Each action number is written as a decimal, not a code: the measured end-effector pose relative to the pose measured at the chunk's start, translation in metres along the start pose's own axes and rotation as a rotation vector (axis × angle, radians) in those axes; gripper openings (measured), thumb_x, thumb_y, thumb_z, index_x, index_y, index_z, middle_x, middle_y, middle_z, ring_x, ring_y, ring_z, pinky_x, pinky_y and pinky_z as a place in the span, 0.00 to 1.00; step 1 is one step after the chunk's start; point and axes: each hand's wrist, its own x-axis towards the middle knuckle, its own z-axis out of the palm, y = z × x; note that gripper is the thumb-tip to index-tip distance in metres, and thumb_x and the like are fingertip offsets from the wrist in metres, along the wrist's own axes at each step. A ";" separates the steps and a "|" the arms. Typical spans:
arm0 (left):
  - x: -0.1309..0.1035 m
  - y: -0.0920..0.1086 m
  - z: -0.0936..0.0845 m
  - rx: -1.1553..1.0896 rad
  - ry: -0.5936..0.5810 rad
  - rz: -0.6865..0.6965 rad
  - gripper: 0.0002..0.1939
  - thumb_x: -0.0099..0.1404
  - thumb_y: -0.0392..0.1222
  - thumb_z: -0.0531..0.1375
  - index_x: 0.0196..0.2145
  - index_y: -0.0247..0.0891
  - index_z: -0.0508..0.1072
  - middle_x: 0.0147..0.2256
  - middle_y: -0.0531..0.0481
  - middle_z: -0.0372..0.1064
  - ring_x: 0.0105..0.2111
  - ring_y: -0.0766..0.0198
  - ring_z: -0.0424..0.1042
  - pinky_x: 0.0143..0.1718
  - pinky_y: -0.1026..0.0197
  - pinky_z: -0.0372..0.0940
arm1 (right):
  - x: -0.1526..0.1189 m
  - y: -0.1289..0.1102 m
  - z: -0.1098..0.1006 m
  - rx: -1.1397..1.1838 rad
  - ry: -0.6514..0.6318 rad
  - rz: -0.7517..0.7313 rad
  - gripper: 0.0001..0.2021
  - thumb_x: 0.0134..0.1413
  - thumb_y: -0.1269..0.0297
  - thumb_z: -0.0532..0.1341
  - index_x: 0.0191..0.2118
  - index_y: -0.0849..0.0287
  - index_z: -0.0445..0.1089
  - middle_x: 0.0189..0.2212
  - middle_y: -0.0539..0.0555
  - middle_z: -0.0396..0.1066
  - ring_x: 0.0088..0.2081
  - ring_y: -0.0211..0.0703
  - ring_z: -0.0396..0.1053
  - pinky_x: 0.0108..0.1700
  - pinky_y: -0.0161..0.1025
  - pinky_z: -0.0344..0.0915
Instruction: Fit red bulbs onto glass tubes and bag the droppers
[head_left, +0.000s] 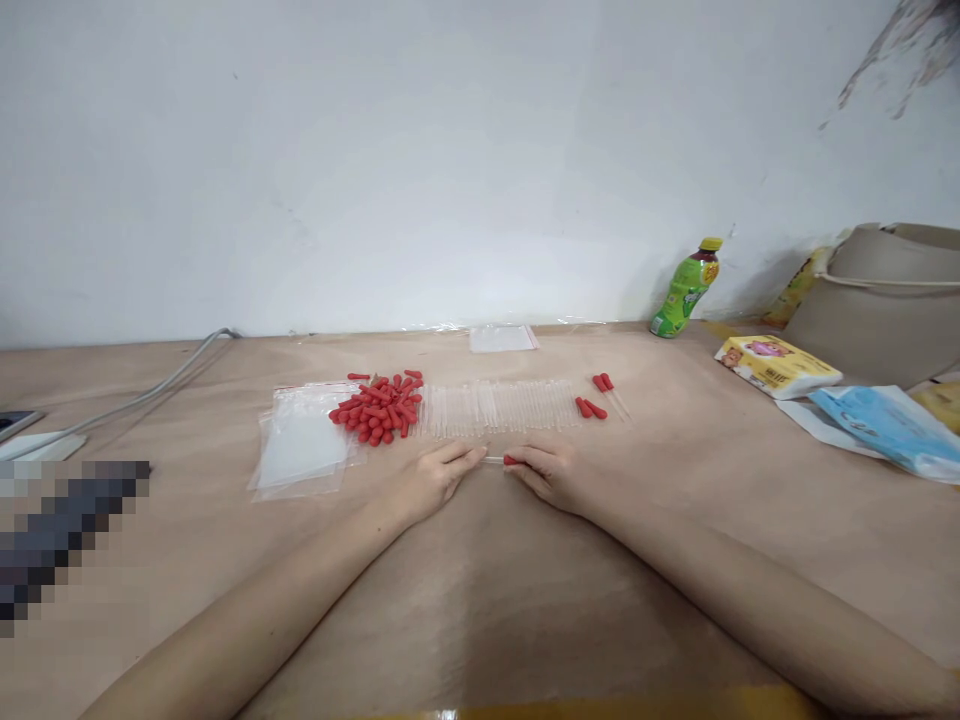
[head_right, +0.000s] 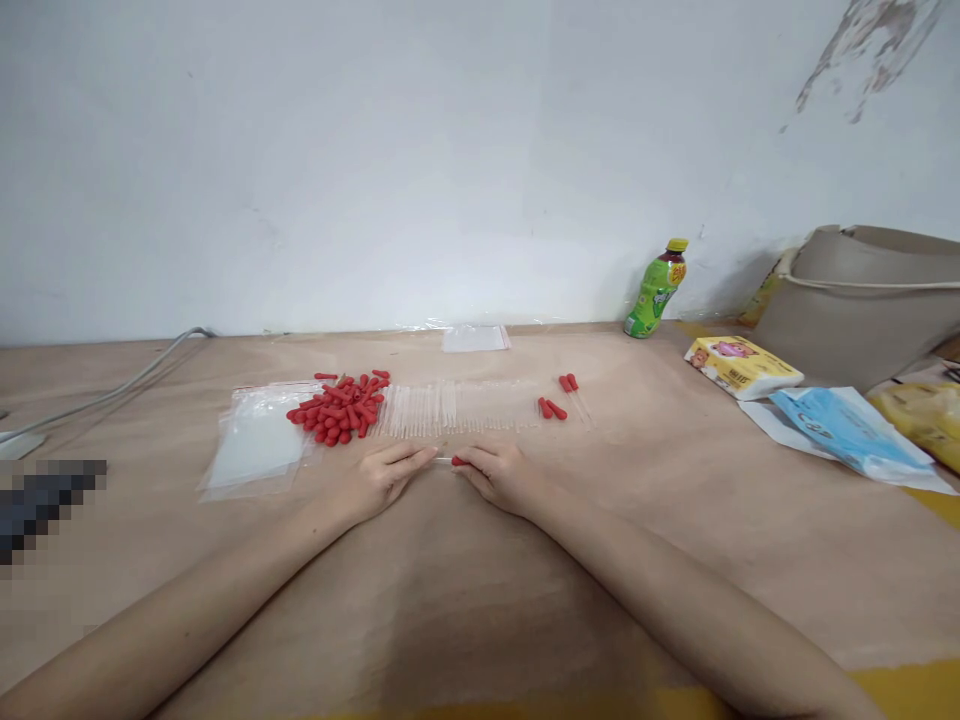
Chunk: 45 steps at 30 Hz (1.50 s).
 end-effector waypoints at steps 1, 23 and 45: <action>0.000 0.000 0.001 0.010 -0.002 0.002 0.17 0.64 0.32 0.48 0.50 0.39 0.65 0.41 0.45 0.70 0.38 0.64 0.70 0.38 0.63 0.68 | 0.000 0.001 0.001 -0.007 0.001 0.004 0.08 0.56 0.66 0.52 0.35 0.57 0.69 0.30 0.53 0.70 0.32 0.38 0.67 0.34 0.36 0.65; 0.003 0.001 0.001 -0.104 0.074 -0.150 0.10 0.64 0.38 0.52 0.38 0.36 0.72 0.31 0.48 0.71 0.30 0.67 0.70 0.32 0.66 0.65 | 0.004 0.011 0.000 0.135 -0.094 0.090 0.06 0.54 0.65 0.55 0.35 0.57 0.68 0.30 0.53 0.71 0.33 0.37 0.67 0.35 0.34 0.64; 0.007 0.001 0.006 -0.138 0.065 -0.127 0.10 0.64 0.38 0.52 0.39 0.35 0.72 0.31 0.47 0.71 0.30 0.67 0.70 0.32 0.66 0.65 | 0.011 0.006 0.001 0.095 -0.126 0.063 0.06 0.54 0.66 0.55 0.34 0.59 0.67 0.28 0.53 0.69 0.30 0.37 0.65 0.33 0.33 0.63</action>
